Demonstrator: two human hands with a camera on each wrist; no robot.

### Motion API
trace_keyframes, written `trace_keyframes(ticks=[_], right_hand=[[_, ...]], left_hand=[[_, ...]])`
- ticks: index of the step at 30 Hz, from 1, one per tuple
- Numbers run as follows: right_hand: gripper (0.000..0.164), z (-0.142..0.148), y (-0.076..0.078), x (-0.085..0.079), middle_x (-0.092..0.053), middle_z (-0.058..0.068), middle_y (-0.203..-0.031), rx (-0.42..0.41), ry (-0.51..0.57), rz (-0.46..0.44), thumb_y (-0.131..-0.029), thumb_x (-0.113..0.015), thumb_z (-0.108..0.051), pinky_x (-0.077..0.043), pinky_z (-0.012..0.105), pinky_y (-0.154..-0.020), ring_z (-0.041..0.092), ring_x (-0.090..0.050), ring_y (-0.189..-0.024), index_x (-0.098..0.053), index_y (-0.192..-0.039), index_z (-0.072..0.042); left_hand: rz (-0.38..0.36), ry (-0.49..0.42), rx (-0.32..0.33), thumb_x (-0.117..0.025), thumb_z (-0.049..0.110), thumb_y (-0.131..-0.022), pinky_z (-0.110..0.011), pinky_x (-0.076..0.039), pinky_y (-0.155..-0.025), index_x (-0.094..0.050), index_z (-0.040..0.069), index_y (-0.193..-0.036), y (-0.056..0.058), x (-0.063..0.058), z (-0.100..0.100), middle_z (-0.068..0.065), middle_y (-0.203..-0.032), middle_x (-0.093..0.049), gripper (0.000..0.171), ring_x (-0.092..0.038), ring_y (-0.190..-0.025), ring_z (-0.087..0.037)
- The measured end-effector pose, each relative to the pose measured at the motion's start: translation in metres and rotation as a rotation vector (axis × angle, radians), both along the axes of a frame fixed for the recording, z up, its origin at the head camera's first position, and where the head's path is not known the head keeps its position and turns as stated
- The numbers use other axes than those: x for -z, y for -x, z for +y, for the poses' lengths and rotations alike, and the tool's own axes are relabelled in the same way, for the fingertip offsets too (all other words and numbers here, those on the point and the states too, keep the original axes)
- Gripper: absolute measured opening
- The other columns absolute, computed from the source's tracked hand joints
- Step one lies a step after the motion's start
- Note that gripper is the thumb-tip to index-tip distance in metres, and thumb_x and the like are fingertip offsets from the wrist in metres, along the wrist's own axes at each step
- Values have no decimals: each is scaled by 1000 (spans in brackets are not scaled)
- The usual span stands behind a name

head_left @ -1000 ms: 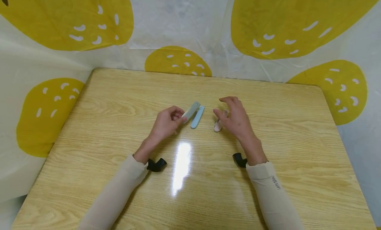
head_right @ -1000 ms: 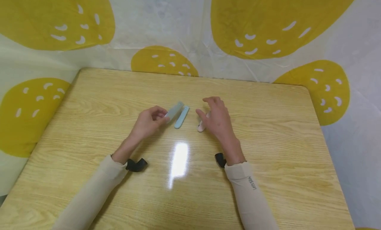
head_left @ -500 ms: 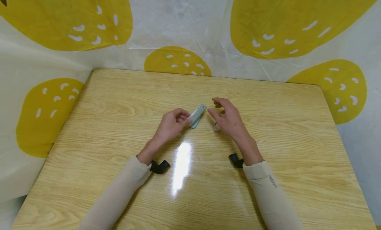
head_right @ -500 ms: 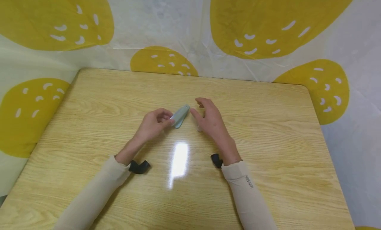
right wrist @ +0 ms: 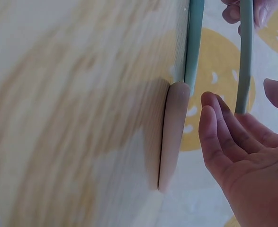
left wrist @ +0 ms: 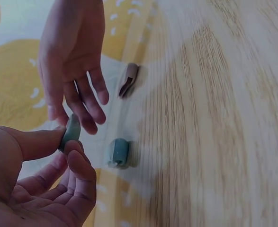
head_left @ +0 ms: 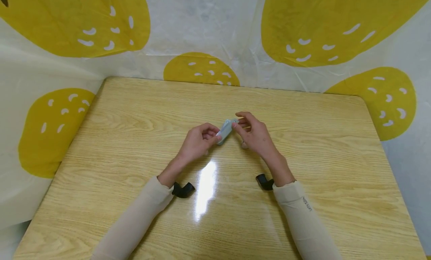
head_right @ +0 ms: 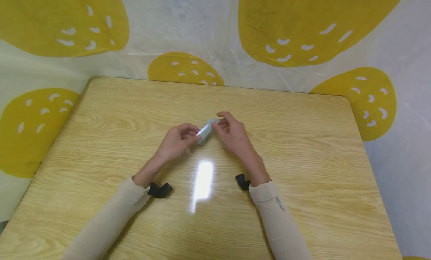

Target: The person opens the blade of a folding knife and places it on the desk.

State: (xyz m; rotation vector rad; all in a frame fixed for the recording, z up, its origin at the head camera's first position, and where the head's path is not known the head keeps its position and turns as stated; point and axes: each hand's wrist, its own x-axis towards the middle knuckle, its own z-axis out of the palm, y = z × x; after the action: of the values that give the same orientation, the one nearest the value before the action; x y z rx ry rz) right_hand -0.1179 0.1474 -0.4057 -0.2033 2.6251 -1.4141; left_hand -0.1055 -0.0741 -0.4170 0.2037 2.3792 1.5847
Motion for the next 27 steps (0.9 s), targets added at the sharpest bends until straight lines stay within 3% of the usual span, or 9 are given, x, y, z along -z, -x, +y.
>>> trace_keyframes(ticks=[10, 15, 20, 27], right_hand=[[43, -1, -1, -2, -70, 18, -124, 9, -11, -29, -106, -62, -30, -57, 52, -100, 37, -68, -114, -57, -143, -8], [41, 0, -1, -1, -73, 17, -118, 22, 19, -35, -106, -63, -26, -58, 41, -90, 33, -69, -106, -56, -140, -5], [40, 1, 1, 0, -74, 22, -107, 42, 136, -62, -105, -63, -18, -59, 26, -82, 33, -74, -100, -49, -138, 2], [36, 2, 3, 0, -73, 30, -109, 76, 290, -90, -103, -64, -10, -64, 32, -79, 25, -77, -85, -45, -131, 3]], left_hand=[[6, -31, 24, -75, 17, -97, -23, -54, -73, -71, 4, -115, -2, -1, 6, -12, -105, -74, 23, -68, -86, -18], [1, -51, 10, -76, 15, -96, -22, -54, -73, -71, 4, -116, -4, -2, 8, -13, -106, -74, 23, -69, -87, -17], [1, -64, -7, -76, 15, -96, -21, -53, -73, -71, 4, -115, -3, -1, 10, -12, -104, -74, 23, -69, -85, -16], [9, -65, -1, -74, 18, -98, -20, -52, -73, -71, 6, -117, -3, 1, 12, -10, -103, -73, 23, -67, -85, -15]])
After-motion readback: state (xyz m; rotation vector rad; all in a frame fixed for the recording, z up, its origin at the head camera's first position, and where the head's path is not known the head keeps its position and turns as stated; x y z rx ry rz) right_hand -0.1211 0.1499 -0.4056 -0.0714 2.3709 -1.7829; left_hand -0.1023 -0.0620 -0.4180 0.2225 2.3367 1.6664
